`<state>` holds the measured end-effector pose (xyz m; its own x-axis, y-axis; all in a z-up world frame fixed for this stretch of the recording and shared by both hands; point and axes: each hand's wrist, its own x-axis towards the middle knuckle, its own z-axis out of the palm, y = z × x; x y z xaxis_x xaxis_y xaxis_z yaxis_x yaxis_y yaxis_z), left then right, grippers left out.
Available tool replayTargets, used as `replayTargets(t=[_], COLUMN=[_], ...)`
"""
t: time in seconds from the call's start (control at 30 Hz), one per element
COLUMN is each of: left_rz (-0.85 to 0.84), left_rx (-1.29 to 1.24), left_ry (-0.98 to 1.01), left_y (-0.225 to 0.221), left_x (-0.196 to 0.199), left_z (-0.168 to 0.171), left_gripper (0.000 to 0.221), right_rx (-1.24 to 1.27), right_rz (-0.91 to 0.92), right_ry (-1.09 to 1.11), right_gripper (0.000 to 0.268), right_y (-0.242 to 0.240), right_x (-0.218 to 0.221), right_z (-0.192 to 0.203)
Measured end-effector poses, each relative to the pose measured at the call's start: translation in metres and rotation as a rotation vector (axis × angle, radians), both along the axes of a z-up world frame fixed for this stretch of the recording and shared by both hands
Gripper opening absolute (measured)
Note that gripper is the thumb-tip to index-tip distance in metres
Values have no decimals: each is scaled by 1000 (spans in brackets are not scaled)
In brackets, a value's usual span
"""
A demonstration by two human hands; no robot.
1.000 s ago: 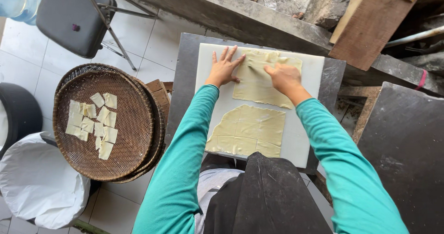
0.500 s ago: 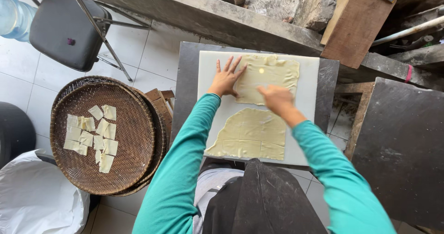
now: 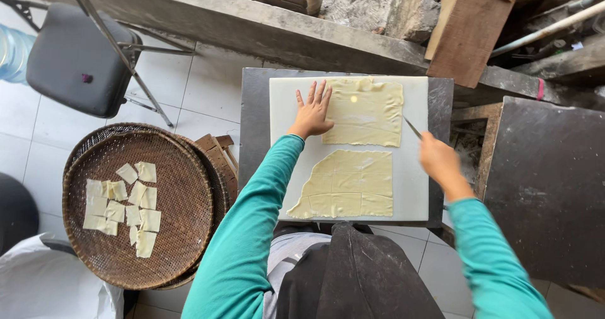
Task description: The person cuts a large sheet of pale dough into smaller rectangular pieces using a knife on a white cutting board. The cut pieces are then transferred into a woven basket. The person repeats this process with multiple sheets of dough.
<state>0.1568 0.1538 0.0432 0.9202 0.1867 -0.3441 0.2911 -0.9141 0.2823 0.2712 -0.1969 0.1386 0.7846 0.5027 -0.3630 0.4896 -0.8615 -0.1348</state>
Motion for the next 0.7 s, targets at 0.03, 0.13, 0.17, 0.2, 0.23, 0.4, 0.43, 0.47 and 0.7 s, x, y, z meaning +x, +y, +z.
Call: replayTargets(t=[0.03,0.13,0.17,0.2,0.23,0.4,0.43,0.47,0.7], left_rz=[16,94,130,164,181,240,237,235,248], left_rx=[66,132,68,1,61,141,137,138,97], left_ry=[-104,-314,-316,-308,-335,-440,-413,-400,-312], left_y=[-8,-27,-30,-35,-38,-47,-50,-47,-52], left_x=[3,17,24,25,26,22,17,21,27], left_z=[-11,-45,-55,-65,-74,-91,-90,-87,-60], left_gripper=[101,81,78,75,72,64,65,65,69], right_rx=[152,503,528,466,403,340,328,336,302], right_rz=[-85,-109,-80,-154,-227,-224,-226,-222,-342], right_ry=[84,235,181,156,130,111,116,126,257], right_gripper=[35,57,58,59,60,67,63,69,63], right_y=[29,135,166,195,214,213,197,184,106], right_x=[-4,-5,-1,2,5,-39,-66,-89,-169], right_z=[-10,-50,-62,-76,-87,-110,-107,-102,-71])
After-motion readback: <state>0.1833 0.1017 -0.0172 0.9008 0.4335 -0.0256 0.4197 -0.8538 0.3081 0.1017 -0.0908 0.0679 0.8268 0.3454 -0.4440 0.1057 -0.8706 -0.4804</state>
